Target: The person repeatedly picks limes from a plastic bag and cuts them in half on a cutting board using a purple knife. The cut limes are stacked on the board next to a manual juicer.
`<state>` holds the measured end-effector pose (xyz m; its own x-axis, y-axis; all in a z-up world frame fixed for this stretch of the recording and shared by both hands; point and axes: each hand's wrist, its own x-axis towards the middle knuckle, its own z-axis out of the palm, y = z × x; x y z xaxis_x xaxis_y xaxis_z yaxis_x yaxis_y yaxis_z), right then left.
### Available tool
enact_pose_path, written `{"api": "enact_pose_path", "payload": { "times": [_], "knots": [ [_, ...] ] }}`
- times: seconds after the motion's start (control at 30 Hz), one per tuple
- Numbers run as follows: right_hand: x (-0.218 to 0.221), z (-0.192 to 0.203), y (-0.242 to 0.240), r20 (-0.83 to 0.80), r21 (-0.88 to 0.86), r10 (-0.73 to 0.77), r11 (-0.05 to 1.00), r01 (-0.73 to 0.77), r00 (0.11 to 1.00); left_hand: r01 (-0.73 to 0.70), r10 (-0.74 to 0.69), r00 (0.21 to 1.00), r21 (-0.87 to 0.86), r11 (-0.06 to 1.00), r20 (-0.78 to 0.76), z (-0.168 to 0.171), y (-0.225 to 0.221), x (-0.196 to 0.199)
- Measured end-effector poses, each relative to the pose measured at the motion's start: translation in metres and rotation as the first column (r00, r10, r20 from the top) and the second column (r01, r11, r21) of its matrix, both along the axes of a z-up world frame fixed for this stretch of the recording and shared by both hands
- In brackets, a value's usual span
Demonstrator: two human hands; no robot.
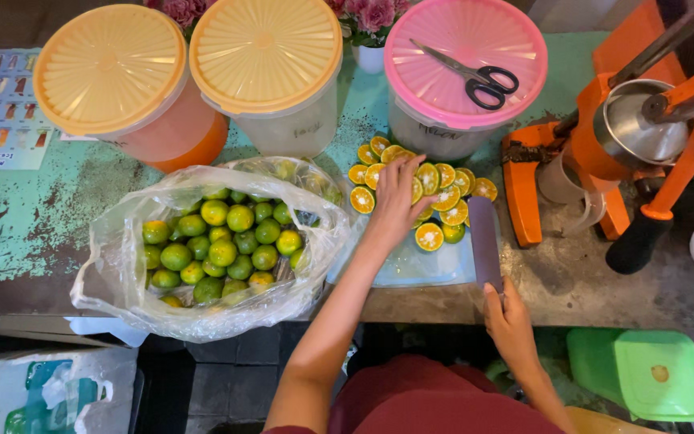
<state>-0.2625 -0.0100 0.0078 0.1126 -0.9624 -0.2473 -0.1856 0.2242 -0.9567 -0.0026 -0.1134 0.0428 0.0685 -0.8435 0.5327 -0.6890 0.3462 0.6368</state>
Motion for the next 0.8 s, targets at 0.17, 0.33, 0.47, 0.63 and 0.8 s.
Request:
{"api": "enact_pose_path", "payload": {
  "times": [0.17, 0.33, 0.47, 0.63, 0.8],
  "knots": [
    [-0.005, -0.010, 0.003, 0.028, 0.003, -0.018, 1.000, 0.018, 0.999, -0.056, 0.061, 0.997, -0.093, 0.994, 0.048, -0.002, -0.003, -0.007],
    [-0.005, -0.026, 0.006, -0.027, -0.010, 0.007, 1.000, -0.007, 1.000, -0.126, 0.114, 0.981, -0.069, 0.990, -0.158, -0.017, 0.033, -0.007],
    [0.003, -0.026, 0.004, -0.195, -0.058, 0.054, 0.996, -0.067, 0.979, -0.191, 0.190, 0.967, 0.011, 0.981, -0.167, -0.030, 0.067, -0.010],
    [0.026, -0.021, -0.003, -0.319, -0.192, 0.145, 0.958, -0.213, 0.937, -0.227, 0.236, 0.966, 0.091, 0.970, -0.104, -0.041, 0.084, -0.020],
    [0.041, -0.016, -0.008, -0.347, -0.178, 0.186, 0.949, -0.259, 0.919, -0.213, 0.215, 0.962, 0.027, 0.977, -0.169, -0.019, 0.094, -0.017]
  ]
}}
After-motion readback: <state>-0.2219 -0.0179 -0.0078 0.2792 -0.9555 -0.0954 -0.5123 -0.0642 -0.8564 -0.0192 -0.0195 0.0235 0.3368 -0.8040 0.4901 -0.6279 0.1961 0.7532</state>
